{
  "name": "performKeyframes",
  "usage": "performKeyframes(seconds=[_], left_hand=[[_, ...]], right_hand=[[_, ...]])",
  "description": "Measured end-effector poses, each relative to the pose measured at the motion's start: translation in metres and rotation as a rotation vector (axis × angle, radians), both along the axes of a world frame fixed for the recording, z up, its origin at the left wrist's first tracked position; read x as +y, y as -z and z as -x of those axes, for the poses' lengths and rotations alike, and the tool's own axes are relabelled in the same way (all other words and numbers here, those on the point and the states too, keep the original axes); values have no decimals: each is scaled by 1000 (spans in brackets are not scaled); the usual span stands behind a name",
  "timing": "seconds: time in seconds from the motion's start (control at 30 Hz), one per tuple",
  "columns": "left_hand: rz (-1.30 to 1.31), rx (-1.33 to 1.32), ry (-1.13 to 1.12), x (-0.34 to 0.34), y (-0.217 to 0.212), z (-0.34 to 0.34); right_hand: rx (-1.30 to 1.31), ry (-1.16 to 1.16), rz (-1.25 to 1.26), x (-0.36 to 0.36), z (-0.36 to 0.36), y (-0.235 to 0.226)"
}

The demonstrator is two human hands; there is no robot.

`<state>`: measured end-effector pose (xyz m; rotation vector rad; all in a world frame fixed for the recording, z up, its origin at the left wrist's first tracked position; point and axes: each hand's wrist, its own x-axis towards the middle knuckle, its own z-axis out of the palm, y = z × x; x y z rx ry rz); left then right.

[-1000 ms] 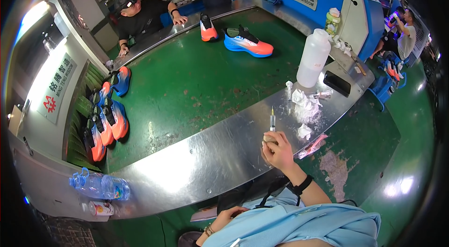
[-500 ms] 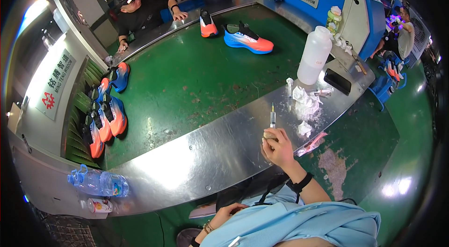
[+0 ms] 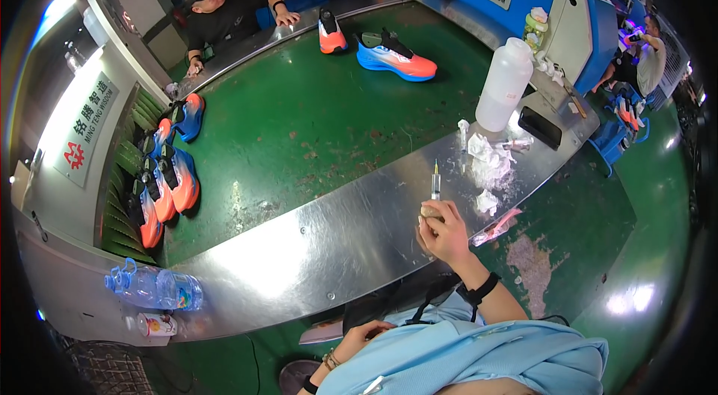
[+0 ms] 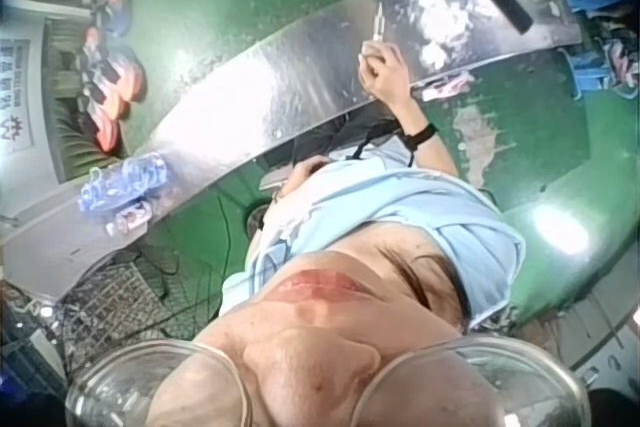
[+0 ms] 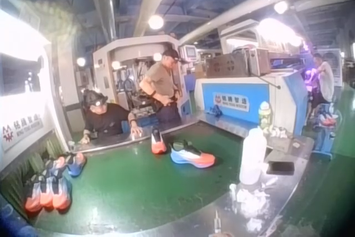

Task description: Applying adhesive to shoe components using a syringe and finishing the bond with a sponge.

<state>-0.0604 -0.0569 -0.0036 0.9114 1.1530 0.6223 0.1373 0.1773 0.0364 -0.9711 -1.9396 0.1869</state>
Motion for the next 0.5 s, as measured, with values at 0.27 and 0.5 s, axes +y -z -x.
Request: performKeyframes(seconds=[0.27,0.5], left_hand=[[4,17,4,1,-2,-1],[0,24,5,1,-1,-1]], right_hand=[[0,3,-7,0,0,-1],[-9,1,9,0,0,1]])
